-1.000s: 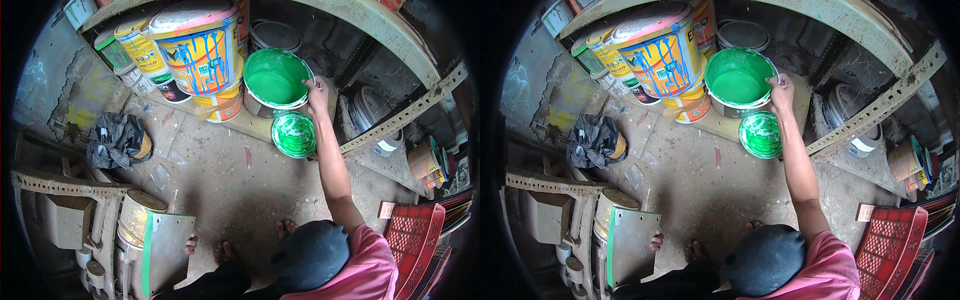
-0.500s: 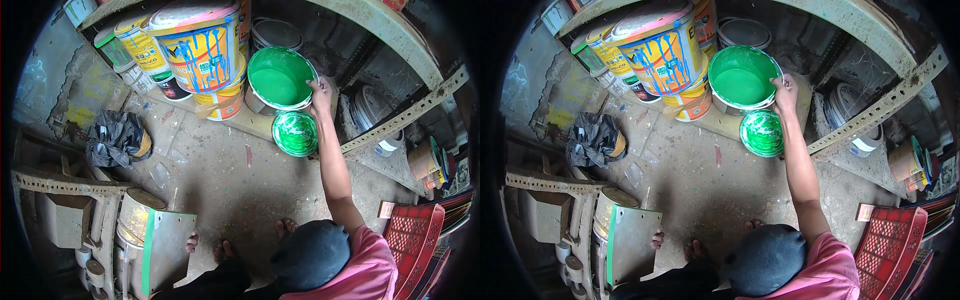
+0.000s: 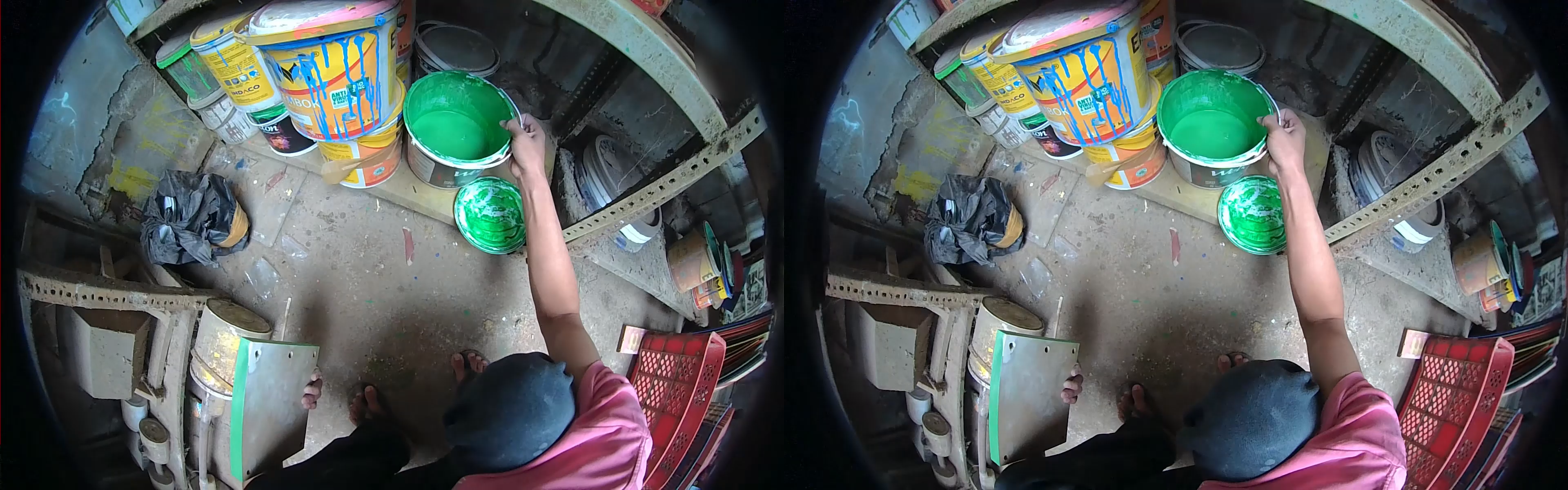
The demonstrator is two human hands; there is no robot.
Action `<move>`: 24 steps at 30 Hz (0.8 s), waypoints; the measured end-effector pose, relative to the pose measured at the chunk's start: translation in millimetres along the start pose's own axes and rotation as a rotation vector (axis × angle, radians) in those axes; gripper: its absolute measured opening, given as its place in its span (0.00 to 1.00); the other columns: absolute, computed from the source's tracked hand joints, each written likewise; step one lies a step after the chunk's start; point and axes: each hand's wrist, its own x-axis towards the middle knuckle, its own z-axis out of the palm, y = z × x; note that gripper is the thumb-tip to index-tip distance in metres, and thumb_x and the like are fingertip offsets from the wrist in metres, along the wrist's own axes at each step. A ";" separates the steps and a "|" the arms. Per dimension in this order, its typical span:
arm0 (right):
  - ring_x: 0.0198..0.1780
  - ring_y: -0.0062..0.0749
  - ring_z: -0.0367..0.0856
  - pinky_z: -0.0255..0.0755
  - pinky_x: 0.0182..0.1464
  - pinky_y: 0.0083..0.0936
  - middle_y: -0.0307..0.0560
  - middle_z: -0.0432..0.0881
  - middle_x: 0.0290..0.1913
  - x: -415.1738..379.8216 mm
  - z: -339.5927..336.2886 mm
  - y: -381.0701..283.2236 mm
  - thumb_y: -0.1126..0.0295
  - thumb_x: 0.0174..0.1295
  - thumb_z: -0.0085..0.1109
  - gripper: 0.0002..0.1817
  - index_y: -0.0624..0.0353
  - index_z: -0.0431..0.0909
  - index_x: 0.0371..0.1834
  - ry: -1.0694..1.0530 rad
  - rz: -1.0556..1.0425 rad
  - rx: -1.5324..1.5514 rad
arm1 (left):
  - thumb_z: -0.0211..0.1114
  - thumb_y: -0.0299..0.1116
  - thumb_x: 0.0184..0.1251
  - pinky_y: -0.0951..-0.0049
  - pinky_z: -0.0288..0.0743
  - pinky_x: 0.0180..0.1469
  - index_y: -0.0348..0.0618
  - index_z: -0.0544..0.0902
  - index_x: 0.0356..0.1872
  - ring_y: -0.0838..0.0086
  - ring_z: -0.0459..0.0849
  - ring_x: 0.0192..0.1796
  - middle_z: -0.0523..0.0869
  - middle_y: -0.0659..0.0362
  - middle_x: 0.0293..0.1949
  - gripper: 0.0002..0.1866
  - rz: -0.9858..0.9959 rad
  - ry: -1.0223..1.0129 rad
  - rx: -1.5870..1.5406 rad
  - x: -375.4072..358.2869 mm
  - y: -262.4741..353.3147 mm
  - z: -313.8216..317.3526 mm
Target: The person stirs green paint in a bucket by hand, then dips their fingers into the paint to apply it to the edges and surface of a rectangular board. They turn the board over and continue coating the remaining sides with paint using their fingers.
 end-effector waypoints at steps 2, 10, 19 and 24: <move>0.23 0.17 0.66 0.62 0.25 0.19 0.35 0.71 0.21 3.4 -0.7 2.8 0.81 0.50 0.57 0.06 0.59 0.71 0.22 0.008 0.008 -0.005 | 0.42 0.72 0.61 0.58 0.33 0.72 0.41 0.64 0.65 0.56 0.52 0.71 0.66 0.51 0.65 0.45 -0.002 0.040 -0.037 0.2 -2.2 -1.5; 0.19 0.19 0.68 0.62 0.22 0.20 0.37 0.72 0.20 20.3 1.3 1.2 0.80 0.50 0.58 0.06 0.59 0.71 0.21 -0.020 0.086 -0.016 | 0.47 0.66 0.63 0.57 0.40 0.71 0.40 0.72 0.58 0.56 0.58 0.69 0.70 0.50 0.61 0.38 0.076 0.036 0.096 -11.9 26.4 -24.2; 0.20 0.21 0.72 0.71 0.20 0.20 0.38 0.74 0.23 -17.5 10.7 -38.9 0.57 0.63 0.56 0.16 0.59 0.73 0.29 -0.007 0.224 -0.043 | 0.48 0.65 0.63 0.57 0.43 0.71 0.40 0.72 0.58 0.57 0.58 0.68 0.71 0.50 0.60 0.37 0.079 0.098 0.019 -17.5 38.6 -27.5; 0.12 0.25 0.69 0.61 0.13 0.21 0.40 0.68 0.15 -117.5 -28.1 -32.6 0.48 0.67 0.46 0.24 0.60 0.70 0.27 0.047 0.253 -0.334 | 0.49 0.64 0.63 0.57 0.44 0.70 0.40 0.72 0.58 0.58 0.59 0.68 0.71 0.50 0.60 0.37 0.085 0.128 -0.021 -19.9 46.9 -30.5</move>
